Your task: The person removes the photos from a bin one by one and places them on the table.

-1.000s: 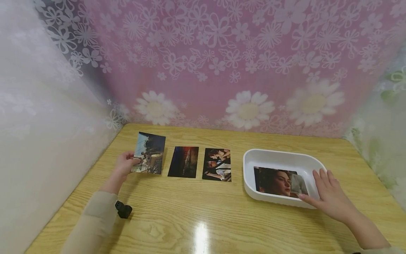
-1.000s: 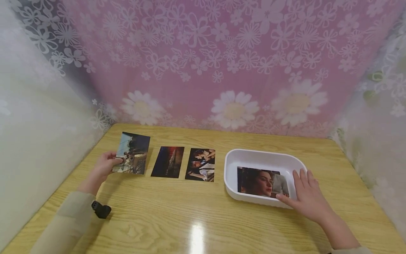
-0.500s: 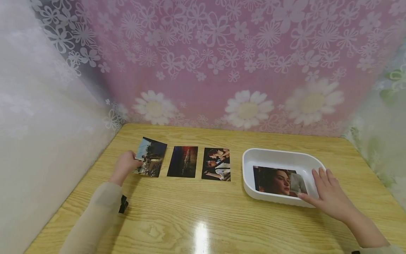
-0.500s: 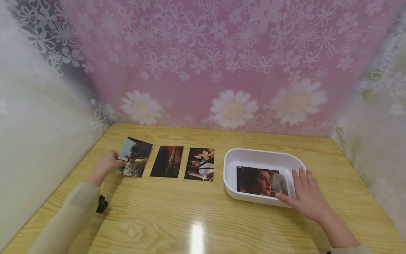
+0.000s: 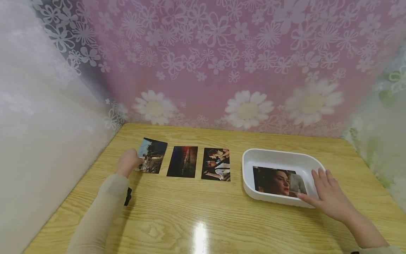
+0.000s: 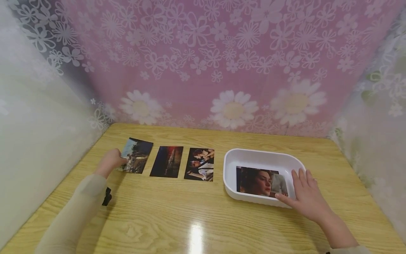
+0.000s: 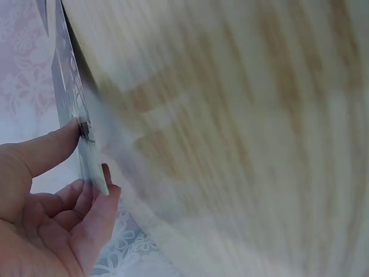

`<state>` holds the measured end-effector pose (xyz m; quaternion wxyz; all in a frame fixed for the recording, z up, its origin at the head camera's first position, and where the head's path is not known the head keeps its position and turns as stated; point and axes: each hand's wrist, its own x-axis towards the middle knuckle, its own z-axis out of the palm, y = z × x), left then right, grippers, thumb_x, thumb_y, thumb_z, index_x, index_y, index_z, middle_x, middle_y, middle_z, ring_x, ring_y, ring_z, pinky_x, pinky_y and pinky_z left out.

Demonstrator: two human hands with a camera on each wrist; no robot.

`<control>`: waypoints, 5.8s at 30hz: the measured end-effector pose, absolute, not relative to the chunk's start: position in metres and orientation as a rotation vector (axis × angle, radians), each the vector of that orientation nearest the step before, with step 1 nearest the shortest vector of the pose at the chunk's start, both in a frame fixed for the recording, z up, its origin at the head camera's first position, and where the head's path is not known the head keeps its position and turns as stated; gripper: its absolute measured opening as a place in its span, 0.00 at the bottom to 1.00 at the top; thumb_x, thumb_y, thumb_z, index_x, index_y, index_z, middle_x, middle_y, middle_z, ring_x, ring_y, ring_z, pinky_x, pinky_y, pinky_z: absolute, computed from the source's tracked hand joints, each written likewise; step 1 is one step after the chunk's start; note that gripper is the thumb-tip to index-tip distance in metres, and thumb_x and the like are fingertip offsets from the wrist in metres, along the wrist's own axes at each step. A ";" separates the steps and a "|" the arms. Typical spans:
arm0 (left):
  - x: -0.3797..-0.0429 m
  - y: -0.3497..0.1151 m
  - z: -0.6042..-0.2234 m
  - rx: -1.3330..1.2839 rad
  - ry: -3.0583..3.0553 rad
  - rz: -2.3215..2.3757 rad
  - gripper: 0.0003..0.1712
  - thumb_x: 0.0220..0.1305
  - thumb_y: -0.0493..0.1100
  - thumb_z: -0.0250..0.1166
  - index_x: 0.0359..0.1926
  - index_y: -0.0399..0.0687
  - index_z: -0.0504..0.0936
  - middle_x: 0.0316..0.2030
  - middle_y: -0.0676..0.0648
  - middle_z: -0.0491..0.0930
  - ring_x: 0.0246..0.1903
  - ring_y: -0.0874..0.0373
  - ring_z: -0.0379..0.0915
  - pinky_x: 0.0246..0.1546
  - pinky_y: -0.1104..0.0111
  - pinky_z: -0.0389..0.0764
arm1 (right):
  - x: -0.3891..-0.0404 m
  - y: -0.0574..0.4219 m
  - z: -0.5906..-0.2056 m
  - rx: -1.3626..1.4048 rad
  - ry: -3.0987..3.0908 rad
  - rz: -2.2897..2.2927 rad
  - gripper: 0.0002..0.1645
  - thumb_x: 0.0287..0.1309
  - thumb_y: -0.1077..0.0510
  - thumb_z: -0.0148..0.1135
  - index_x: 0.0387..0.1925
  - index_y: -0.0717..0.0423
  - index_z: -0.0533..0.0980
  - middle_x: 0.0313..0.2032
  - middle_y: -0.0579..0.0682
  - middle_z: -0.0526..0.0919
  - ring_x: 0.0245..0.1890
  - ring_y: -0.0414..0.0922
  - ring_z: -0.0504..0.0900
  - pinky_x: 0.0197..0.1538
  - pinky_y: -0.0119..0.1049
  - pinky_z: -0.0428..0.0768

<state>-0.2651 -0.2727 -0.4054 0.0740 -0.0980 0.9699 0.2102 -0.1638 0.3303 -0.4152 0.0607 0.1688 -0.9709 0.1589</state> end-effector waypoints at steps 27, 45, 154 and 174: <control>-0.270 -0.275 -0.411 -0.207 2.873 0.623 0.15 0.54 0.41 0.62 0.20 0.39 0.66 0.16 0.46 0.63 0.16 0.56 0.58 0.20 0.64 0.65 | -0.164 0.330 -0.413 0.495 -2.977 0.465 0.55 0.55 0.42 0.55 0.62 0.77 0.39 0.59 0.79 0.35 0.60 0.57 0.18 0.56 0.54 0.22; -0.250 -0.135 -0.376 0.444 3.066 0.674 0.15 0.53 0.45 0.65 0.38 0.42 0.75 0.30 0.46 0.70 0.24 0.57 0.66 0.24 0.66 0.68 | -0.163 0.329 -0.413 0.490 -2.987 0.476 0.55 0.55 0.43 0.54 0.62 0.77 0.38 0.59 0.78 0.34 0.60 0.57 0.18 0.56 0.53 0.22; -0.259 0.099 -0.401 1.115 2.860 0.336 0.19 0.57 0.54 0.59 0.49 0.57 0.73 0.41 0.58 0.69 0.39 0.69 0.66 0.36 0.79 0.67 | -0.163 0.330 -0.415 0.466 -3.012 0.493 0.55 0.55 0.43 0.54 0.62 0.77 0.37 0.59 0.78 0.34 0.60 0.57 0.18 0.56 0.56 0.23; -0.262 0.087 -0.402 1.141 2.817 1.020 0.10 0.63 0.42 0.54 0.45 0.48 0.75 0.40 0.53 0.76 0.39 0.68 0.70 0.37 0.82 0.67 | -0.163 0.330 -0.416 0.484 -2.973 0.462 0.56 0.53 0.43 0.57 0.61 0.78 0.40 0.59 0.79 0.37 0.61 0.59 0.20 0.55 0.59 0.26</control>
